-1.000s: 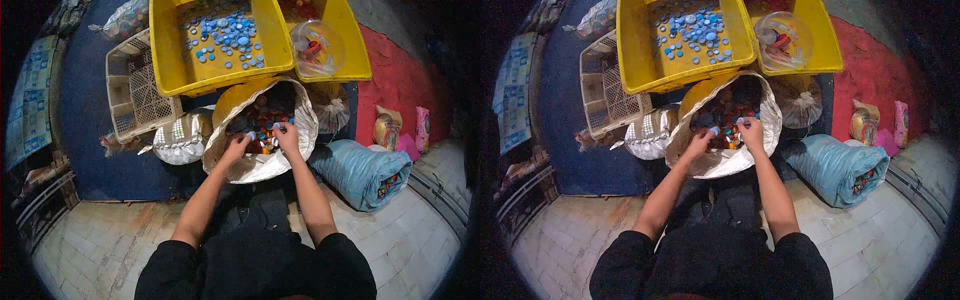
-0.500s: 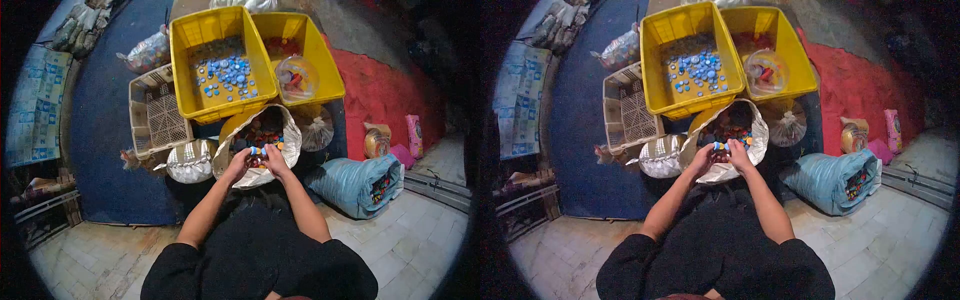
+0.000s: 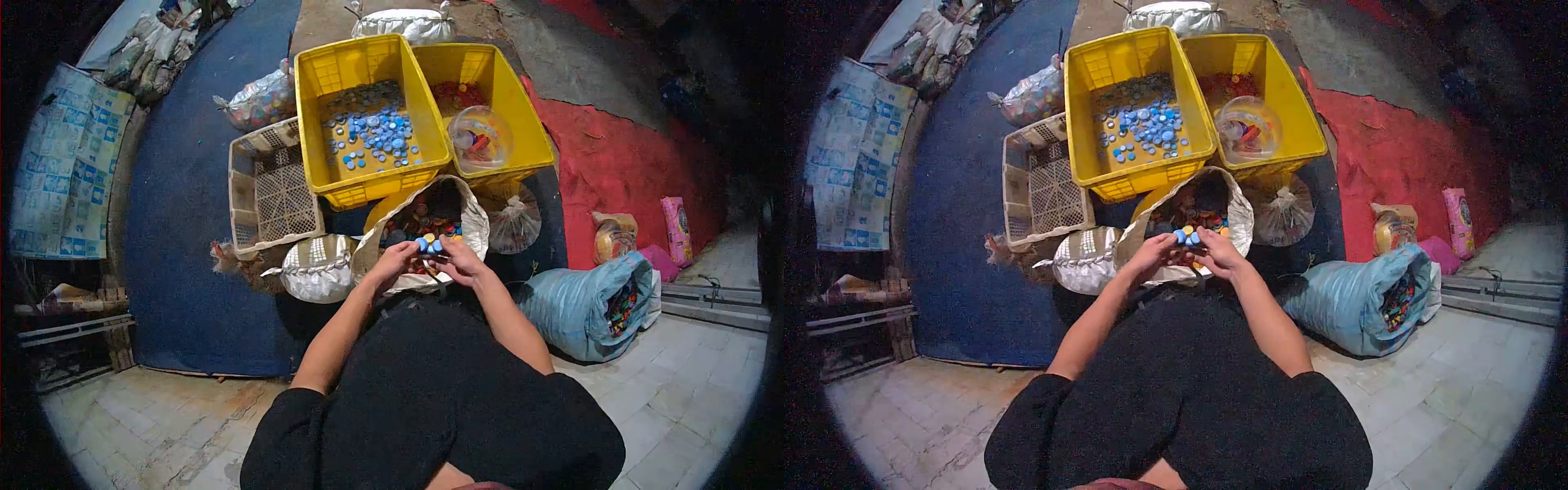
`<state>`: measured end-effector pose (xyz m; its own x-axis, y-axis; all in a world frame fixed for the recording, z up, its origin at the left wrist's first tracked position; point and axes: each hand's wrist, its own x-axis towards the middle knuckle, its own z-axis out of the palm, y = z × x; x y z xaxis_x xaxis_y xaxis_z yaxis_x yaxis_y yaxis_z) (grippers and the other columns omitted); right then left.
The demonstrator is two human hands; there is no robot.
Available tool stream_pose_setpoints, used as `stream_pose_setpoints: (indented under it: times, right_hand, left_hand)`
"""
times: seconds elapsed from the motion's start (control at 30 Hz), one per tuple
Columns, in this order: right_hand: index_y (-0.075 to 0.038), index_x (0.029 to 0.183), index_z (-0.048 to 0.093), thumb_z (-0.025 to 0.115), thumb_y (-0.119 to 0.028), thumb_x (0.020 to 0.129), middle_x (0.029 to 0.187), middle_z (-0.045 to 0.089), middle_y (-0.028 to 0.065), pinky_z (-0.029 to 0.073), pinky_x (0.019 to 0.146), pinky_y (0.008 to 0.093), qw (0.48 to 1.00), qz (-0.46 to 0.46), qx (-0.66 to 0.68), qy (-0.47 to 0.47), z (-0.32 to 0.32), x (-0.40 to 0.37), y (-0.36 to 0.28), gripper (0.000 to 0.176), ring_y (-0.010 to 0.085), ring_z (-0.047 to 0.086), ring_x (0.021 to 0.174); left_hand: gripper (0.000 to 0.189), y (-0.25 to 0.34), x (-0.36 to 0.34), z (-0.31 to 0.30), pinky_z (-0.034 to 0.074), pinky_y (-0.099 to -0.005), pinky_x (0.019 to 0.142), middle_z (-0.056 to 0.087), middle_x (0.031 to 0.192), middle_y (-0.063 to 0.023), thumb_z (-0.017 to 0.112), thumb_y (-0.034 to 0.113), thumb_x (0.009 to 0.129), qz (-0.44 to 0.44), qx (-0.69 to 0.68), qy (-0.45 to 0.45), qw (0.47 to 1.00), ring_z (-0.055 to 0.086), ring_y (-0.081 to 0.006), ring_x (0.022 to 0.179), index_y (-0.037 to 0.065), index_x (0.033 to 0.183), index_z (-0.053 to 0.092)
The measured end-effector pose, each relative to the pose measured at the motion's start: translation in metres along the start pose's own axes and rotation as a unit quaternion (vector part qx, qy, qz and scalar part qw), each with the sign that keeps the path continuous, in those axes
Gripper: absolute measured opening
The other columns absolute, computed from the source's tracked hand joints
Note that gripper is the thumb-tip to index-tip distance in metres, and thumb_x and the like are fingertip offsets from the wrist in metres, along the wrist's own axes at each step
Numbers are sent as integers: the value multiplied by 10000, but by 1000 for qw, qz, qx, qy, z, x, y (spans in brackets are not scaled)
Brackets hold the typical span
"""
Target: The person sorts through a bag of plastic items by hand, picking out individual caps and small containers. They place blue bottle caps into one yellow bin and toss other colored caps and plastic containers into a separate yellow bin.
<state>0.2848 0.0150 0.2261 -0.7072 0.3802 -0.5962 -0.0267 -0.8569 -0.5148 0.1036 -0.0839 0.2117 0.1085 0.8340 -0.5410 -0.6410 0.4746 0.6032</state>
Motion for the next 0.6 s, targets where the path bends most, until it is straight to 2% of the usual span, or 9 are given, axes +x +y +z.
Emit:
stream_pose_setpoints:
  times: [0.07,0.1,0.17,0.33,0.37,0.4,0.47,0.5,0.6]
  right_hand:
    - [-72,1092,536,507,-362,975,1003,605,47,540,793,384,1000,-7,-1,21,0,-5,-5,314,179,611,877]
    - [-70,1084,533,511,-356,974,996,605,50,546,793,381,998,5,-23,66,3,-7,-8,308,184,615,877]
    - [-69,1054,525,522,-339,972,935,597,60,560,796,372,991,14,-39,123,7,-11,-14,282,197,624,862]
    - [-74,1026,523,520,-322,977,875,574,57,562,783,356,995,-56,-16,76,11,-12,-14,253,189,614,828]
    - [-72,1007,522,517,-316,979,864,567,52,563,779,348,994,-69,-24,79,18,-14,-17,246,177,607,817]
    - [-72,1007,522,517,-316,979,864,567,52,563,779,348,994,-70,-25,78,15,-11,-13,246,177,607,817]
    - [-74,970,521,509,-300,985,868,574,38,553,756,324,991,-95,-60,75,4,5,-1,227,141,593,797]
    - [-86,945,520,514,-310,985,862,571,19,531,709,290,988,-97,-83,90,4,10,3,227,103,565,768]
    - [-101,938,522,539,-362,968,836,551,-2,493,665,265,974,-97,-176,109,3,11,7,263,74,531,750]
  left_hand:
    - [287,5,4,-4,484,-256,662,607,884,-17,548,350,962,-27,83,80,993,596,-112,772,79,1042,598]
    - [259,7,5,-2,394,-236,572,531,747,-2,567,334,954,6,89,124,988,512,-95,639,76,976,560]
    - [262,12,5,-1,395,-236,574,530,738,-3,581,337,947,17,79,129,988,509,-94,636,77,965,559]
    - [243,14,1,-2,430,-240,623,607,821,-29,659,260,903,39,121,82,988,553,-105,723,28,958,614]
    - [223,14,1,3,462,-250,688,650,860,-37,709,231,863,61,166,93,980,568,-73,774,17,840,653]
    - [223,14,-1,10,462,-250,688,650,860,-37,709,231,863,62,166,93,980,568,-73,774,17,840,653]
    - [237,15,-2,20,482,-268,716,680,935,-91,746,190,825,139,241,86,957,592,-94,806,-24,829,644]
    - [232,10,3,17,493,-285,723,687,975,-124,779,144,785,127,220,70,965,606,-124,825,-34,793,630]
    - [308,-3,16,3,509,-278,644,677,892,-108,792,131,772,210,312,74,924,621,-112,792,26,776,502]
